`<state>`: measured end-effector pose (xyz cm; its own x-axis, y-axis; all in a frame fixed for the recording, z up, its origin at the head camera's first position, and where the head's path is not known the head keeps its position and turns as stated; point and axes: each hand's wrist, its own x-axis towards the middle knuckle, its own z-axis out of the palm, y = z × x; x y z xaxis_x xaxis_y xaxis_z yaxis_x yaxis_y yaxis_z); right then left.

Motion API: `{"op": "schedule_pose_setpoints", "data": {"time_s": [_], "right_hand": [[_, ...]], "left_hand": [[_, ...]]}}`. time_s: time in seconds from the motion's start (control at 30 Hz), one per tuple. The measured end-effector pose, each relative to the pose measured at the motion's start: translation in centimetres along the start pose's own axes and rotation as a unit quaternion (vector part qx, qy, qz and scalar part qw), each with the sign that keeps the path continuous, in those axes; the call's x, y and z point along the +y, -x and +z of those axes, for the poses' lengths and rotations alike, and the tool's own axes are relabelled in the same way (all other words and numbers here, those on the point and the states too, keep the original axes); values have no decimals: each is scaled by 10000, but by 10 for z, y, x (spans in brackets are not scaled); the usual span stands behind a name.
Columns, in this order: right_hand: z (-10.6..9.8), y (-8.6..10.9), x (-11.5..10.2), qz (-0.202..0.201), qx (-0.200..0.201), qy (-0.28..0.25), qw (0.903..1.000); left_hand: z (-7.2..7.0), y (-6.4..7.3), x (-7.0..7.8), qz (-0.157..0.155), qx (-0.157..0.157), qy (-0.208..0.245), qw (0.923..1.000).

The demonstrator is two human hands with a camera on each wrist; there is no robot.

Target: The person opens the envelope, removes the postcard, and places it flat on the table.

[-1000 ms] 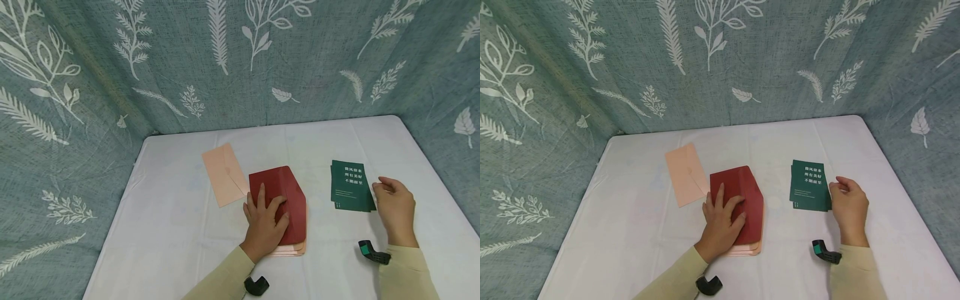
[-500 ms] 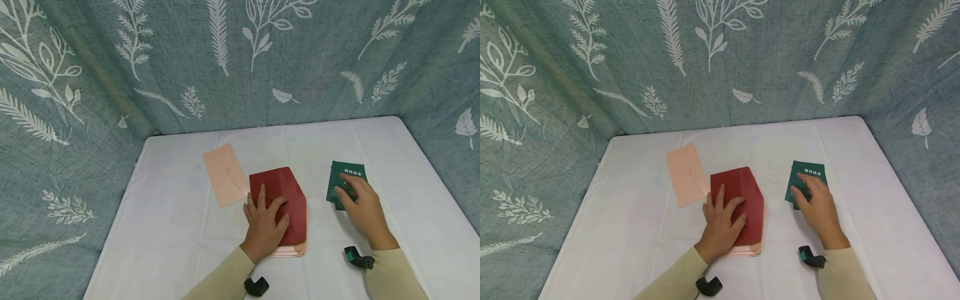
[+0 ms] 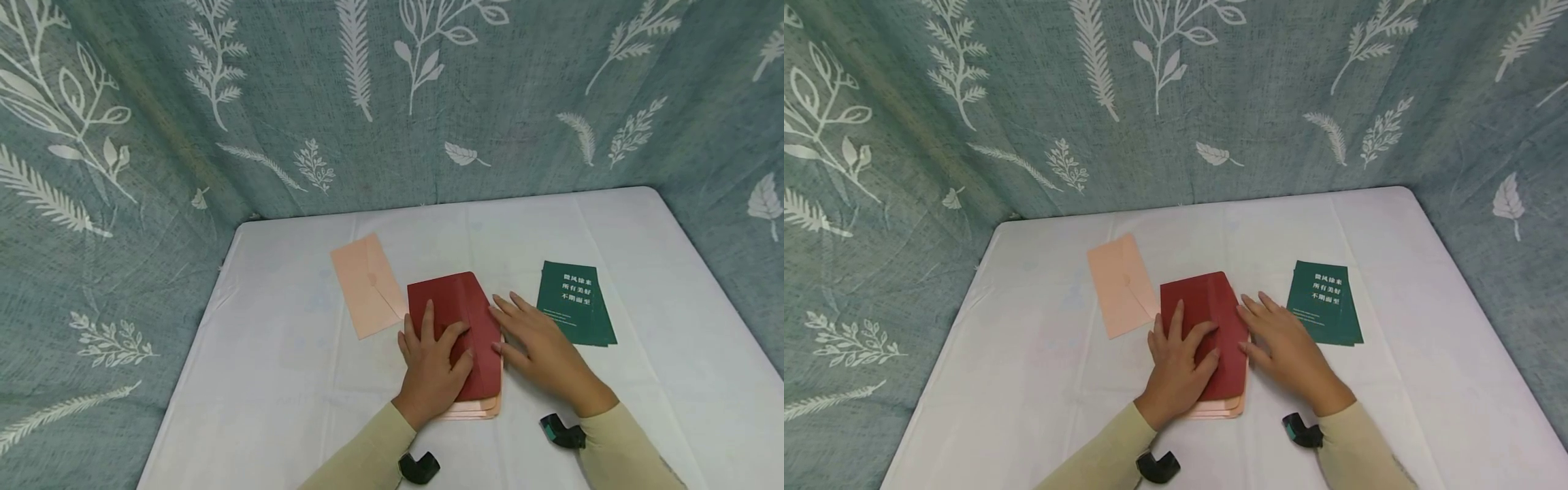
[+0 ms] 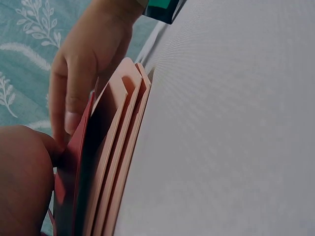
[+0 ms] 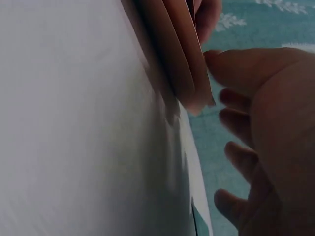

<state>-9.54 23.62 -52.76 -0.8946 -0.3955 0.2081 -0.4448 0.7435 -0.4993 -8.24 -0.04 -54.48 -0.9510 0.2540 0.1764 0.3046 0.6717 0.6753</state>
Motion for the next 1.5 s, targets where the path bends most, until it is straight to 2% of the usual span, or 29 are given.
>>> {"op": "schedule_pose_setpoints", "data": {"time_s": [0.2,0.43,0.6,0.83,1.1,1.3,1.5], "right_hand": [[6,0,-5,63,-324,139,9994],[9,0,-5,146,-539,133,9984],[9,1,-6,180,-682,124,9974],[6,1,-7,217,-754,51,9969],[7,0,-7,212,-766,-49,9968],[6,-1,-8,228,-767,-73,9968],[5,-1,-8,271,-795,-133,9964]], "left_hand": [[-2,0,2,15,-28,-50,10000],[-1,0,1,167,-97,-462,9987],[-2,0,1,112,-88,-373,9992],[-8,-1,0,-141,24,261,9996],[-24,-4,-1,-346,75,1061,9937],[-43,-10,-7,-538,185,1746,9830],[-59,-14,-20,-914,322,2378,9665]]}}
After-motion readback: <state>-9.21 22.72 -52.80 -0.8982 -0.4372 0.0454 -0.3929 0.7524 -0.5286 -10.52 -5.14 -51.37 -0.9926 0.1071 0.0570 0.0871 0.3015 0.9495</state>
